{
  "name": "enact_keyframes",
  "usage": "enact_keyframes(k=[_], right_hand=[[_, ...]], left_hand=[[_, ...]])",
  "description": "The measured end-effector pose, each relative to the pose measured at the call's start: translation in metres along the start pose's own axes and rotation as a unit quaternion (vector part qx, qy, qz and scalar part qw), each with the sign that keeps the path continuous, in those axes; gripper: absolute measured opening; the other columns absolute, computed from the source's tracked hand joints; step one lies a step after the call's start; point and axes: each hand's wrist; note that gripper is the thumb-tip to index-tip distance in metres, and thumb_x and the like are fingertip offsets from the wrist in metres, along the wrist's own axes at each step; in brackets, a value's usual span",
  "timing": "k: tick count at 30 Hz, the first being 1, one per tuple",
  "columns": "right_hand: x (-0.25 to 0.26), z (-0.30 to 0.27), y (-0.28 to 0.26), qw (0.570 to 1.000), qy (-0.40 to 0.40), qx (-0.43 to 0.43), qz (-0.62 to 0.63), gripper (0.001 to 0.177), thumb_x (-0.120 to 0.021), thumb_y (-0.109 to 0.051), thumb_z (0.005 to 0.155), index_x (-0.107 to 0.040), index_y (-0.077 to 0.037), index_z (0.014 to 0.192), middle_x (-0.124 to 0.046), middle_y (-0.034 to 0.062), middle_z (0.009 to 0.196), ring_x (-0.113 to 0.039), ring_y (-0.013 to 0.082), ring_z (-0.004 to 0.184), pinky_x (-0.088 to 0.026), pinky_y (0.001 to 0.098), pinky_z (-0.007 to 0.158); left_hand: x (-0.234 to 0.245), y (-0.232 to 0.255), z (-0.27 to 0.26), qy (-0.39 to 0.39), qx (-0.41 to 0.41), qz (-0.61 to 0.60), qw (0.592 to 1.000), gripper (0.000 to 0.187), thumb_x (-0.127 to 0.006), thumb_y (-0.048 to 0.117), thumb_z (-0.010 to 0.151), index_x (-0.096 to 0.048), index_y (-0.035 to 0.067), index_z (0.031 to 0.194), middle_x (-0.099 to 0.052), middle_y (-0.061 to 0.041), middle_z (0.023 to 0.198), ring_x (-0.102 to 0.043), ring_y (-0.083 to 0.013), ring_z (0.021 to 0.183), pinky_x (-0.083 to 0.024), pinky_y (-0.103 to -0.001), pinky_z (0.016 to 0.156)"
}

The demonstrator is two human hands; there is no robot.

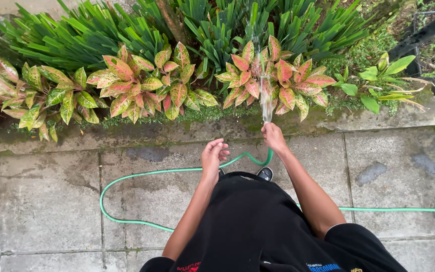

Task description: Watering a variety of garden plants using a green hose.

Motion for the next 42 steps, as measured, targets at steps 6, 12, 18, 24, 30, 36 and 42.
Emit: enact_keyframes(k=[6,12,18,24,30,36,42], right_hand=[[0.005,-0.012,-0.01,0.998,0.052,-0.019,0.008,0.035,-0.041,-0.036,0.107,-0.053,-0.008,0.088,-0.044,-0.0013,0.064,-0.04,0.0111,0.047,-0.035,0.0307,0.043],[0.012,-0.01,0.007,0.999,0.045,-0.021,0.006,0.035,-0.043,-0.037,0.106,-0.055,-0.008,0.089,-0.045,-0.0011,0.064,-0.04,0.0109,0.048,-0.034,0.0303,0.043],[0.009,-0.008,0.02,0.999,0.007,-0.009,-0.031,0.037,-0.045,-0.04,0.105,-0.055,-0.008,0.09,-0.045,-0.0013,0.064,-0.041,0.0106,0.049,-0.035,0.0298,0.043],[-0.006,-0.01,0.028,0.994,-0.062,-0.015,-0.088,0.039,-0.046,-0.041,0.105,-0.056,-0.007,0.088,-0.046,-0.0017,0.065,-0.042,0.0106,0.051,-0.034,0.0302,0.045],[-0.015,-0.016,0.028,0.987,-0.093,-0.033,-0.126,0.037,-0.046,-0.039,0.104,-0.059,-0.007,0.091,-0.047,-0.0034,0.065,-0.042,0.0097,0.052,-0.036,0.0306,0.046],[-0.009,-0.017,0.029,0.979,0.044,-0.024,-0.196,0.037,-0.044,-0.035,0.101,-0.062,-0.005,0.088,-0.054,0.0033,0.059,-0.052,0.0156,0.047,-0.042,0.0346,0.045],[0.004,-0.008,0.044,0.988,0.034,0.002,-0.151,0.045,-0.043,-0.041,0.105,-0.062,-0.004,0.088,-0.054,0.0027,0.064,-0.05,0.0152,0.049,-0.043,0.0346,0.045]], left_hand=[[0.002,-0.006,0.002,0.002,0.008,-0.009,1.0,0.024,-0.055,0.014,0.103,-0.065,0.005,0.122,-0.073,-0.007,0.102,-0.068,-0.0119,0.08,-0.052,-0.026,0.067],[-0.002,-0.003,0.0,0.002,0.01,0.003,1.0,0.024,-0.056,0.014,0.103,-0.066,0.004,0.122,-0.073,-0.007,0.102,-0.068,-0.012,0.079,-0.051,-0.026,0.066],[-0.002,-0.004,0.001,-0.01,0.003,-0.002,1.0,0.024,-0.056,0.014,0.103,-0.065,0.004,0.122,-0.073,-0.007,0.102,-0.068,-0.0122,0.08,-0.052,-0.026,0.067],[-0.001,-0.005,0.0,-0.002,0.009,-0.005,1.0,0.024,-0.055,0.013,0.102,-0.065,0.004,0.122,-0.073,-0.007,0.102,-0.068,-0.012,0.079,-0.051,-0.026,0.066],[0.003,-0.006,0.0,0.005,0.008,-0.005,1.0,0.024,-0.056,0.013,0.103,-0.065,0.004,0.122,-0.073,-0.007,0.102,-0.068,-0.0118,0.079,-0.051,-0.026,0.066],[0.004,-0.001,-0.006,0.01,0.01,-0.005,1.0,0.023,-0.056,0.013,0.102,-0.065,0.005,0.121,-0.073,-0.007,0.101,-0.068,-0.012,0.079,-0.052,-0.027,0.066],[0.005,-0.005,-0.002,0.01,0.006,-0.004,1.0,0.023,-0.056,0.014,0.102,-0.066,0.005,0.121,-0.073,-0.007,0.101,-0.068,-0.0119,0.08,-0.052,-0.026,0.066]])
Point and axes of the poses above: each hand's wrist, its own z-axis towards the middle knuckle, its own x-axis out of the back of the hand, y = z × x
